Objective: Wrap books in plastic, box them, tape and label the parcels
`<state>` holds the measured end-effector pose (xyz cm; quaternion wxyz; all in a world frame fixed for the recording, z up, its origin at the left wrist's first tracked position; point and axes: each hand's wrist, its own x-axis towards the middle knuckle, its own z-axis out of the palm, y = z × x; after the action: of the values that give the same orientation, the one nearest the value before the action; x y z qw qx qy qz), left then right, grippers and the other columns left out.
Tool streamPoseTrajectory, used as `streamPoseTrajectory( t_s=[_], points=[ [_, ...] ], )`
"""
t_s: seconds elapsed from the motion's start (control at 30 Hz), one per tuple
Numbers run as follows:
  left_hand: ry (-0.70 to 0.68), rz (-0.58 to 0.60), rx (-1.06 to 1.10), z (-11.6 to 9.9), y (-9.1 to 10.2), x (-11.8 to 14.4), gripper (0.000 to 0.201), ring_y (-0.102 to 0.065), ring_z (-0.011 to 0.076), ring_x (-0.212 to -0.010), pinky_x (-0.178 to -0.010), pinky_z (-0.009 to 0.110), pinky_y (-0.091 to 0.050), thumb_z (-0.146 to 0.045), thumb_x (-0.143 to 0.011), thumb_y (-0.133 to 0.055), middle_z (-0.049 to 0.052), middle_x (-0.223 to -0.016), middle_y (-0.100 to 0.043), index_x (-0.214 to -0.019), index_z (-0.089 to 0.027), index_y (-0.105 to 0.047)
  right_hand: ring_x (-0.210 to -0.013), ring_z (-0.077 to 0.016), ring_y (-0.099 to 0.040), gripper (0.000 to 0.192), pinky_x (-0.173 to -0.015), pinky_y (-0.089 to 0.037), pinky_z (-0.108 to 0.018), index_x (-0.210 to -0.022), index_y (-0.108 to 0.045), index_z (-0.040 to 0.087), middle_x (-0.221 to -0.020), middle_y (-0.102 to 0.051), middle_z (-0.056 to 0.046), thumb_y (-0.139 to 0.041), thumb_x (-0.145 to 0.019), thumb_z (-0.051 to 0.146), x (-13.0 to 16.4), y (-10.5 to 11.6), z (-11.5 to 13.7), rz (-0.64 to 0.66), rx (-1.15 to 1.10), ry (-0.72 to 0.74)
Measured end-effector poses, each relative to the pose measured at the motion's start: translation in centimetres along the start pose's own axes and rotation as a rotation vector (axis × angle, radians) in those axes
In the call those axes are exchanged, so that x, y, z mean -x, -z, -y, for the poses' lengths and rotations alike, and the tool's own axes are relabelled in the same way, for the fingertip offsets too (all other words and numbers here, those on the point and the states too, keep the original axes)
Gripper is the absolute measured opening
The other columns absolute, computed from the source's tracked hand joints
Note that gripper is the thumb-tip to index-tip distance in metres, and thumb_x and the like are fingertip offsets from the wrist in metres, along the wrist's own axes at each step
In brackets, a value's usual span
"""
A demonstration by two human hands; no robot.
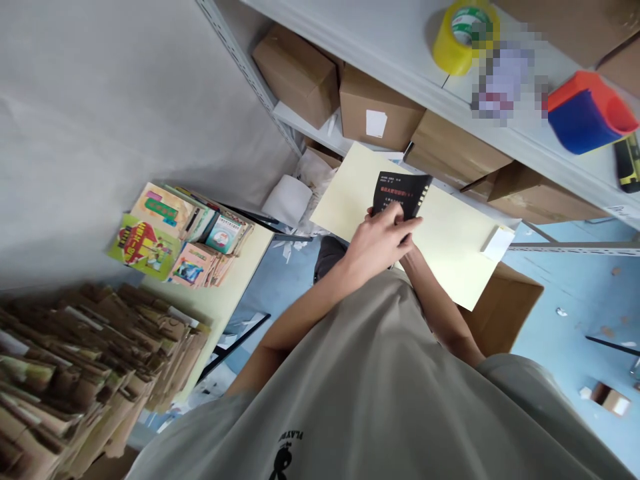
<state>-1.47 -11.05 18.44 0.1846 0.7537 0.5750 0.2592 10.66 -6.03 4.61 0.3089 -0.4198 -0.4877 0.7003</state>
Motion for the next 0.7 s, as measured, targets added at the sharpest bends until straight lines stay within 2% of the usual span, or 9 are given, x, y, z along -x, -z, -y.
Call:
streamPoseTrajectory(
  t_s=[0.1,0.2,0.3,0.4,0.53,0.6,0.7],
  points=[
    [-0.035,0.016,0.031,-0.6,-2.1,-0.2,0.046,-0.079,0.0257,-0.105,-0.11,0.047,-0.069,-0.014,-0.11,-0.074,0.01,-0.127,-0.075,-0.148,-0.035,-0.087,-0.14,-0.0421,-0.081,0.027,-0.086,-0.078,-0.061,-0.128,-0.081,0.05,-0.115,-0.08,-0.01,-0.081,-0.104,0.063,0.7,0.0,-0.2,-0.193,0.045,-0.034],
    [-0.008,-0.028,0.212,0.8,-3.3,0.1,0.044,-0.08,0.0258,-0.111,-0.11,0.044,-0.07,-0.018,-0.112,-0.075,0.01,-0.13,-0.076,-0.148,-0.038,-0.089,-0.125,-0.0407,-0.084,0.033,-0.083,-0.076,-0.057,-0.112,-0.082,0.044,-0.108,-0.08,-0.011,-0.089,-0.093,0.07,1.1,1.6,-0.4,-0.234,0.004,-0.074],
    [0.124,-0.09,0.435,3.9,-3.9,0.8,0.038,-0.081,0.0244,-0.121,-0.109,0.037,-0.07,-0.023,-0.115,-0.074,0.009,-0.134,-0.078,-0.147,-0.037,-0.09,-0.101,-0.0325,-0.081,0.056,-0.086,-0.074,-0.05,-0.103,-0.074,0.034,-0.096,-0.077,-0.008,-0.087,-0.084,0.086,1.4,4.0,-1.0,-0.203,-0.091,-0.094],
    [0.369,-0.153,0.636,7.9,-5.0,2.1,0.036,-0.082,0.024,-0.12,-0.104,0.034,-0.07,-0.027,-0.116,-0.071,0.012,-0.139,-0.082,-0.148,-0.028,-0.087,-0.082,-0.0232,-0.071,0.07,-0.085,-0.072,-0.042,-0.095,-0.063,0.032,-0.083,-0.071,0.0,-0.094,-0.072,0.09,2.5,5.4,-2.3,-0.22,-0.176,-0.178],
    [0.659,-0.125,0.75,12.9,-7.9,4.1,0.041,-0.083,0.0215,-0.099,-0.092,0.033,-0.069,-0.036,-0.11,-0.081,0.014,-0.14,-0.086,-0.149,-0.023,-0.083,-0.086,-0.0225,-0.073,0.073,-0.086,-0.069,-0.039,-0.093,-0.059,0.032,-0.086,-0.074,0.0,-0.1,-0.067,0.086,3.4,5.1,-4.5,-0.227,-0.208,-0.308],
    [0.724,-0.109,0.75,14.8,-9.1,4.8,0.047,-0.082,0.0205,-0.095,-0.089,0.032,-0.068,-0.036,-0.108,-0.083,0.014,-0.14,-0.086,-0.152,-0.023,-0.08,-0.09,-0.023,-0.075,0.073,-0.088,-0.068,-0.039,-0.095,-0.06,0.032,-0.091,-0.077,-0.001,-0.101,-0.066,0.086,2.9,4.5,-5.5,-0.263,-0.21,-0.338],
    [0.754,-0.091,0.694,17.7,-10.4,5.2,0.04,-0.083,0.0225,-0.104,-0.095,0.034,-0.068,-0.028,-0.107,-0.08,0.016,-0.144,-0.084,-0.147,-0.021,-0.081,-0.091,-0.0217,-0.076,0.073,-0.091,-0.067,-0.037,-0.095,-0.058,0.032,-0.09,-0.076,0.0,-0.098,-0.067,0.086,0.5,3.8,-6.5,-0.326,-0.172,-0.331]
  ],
)
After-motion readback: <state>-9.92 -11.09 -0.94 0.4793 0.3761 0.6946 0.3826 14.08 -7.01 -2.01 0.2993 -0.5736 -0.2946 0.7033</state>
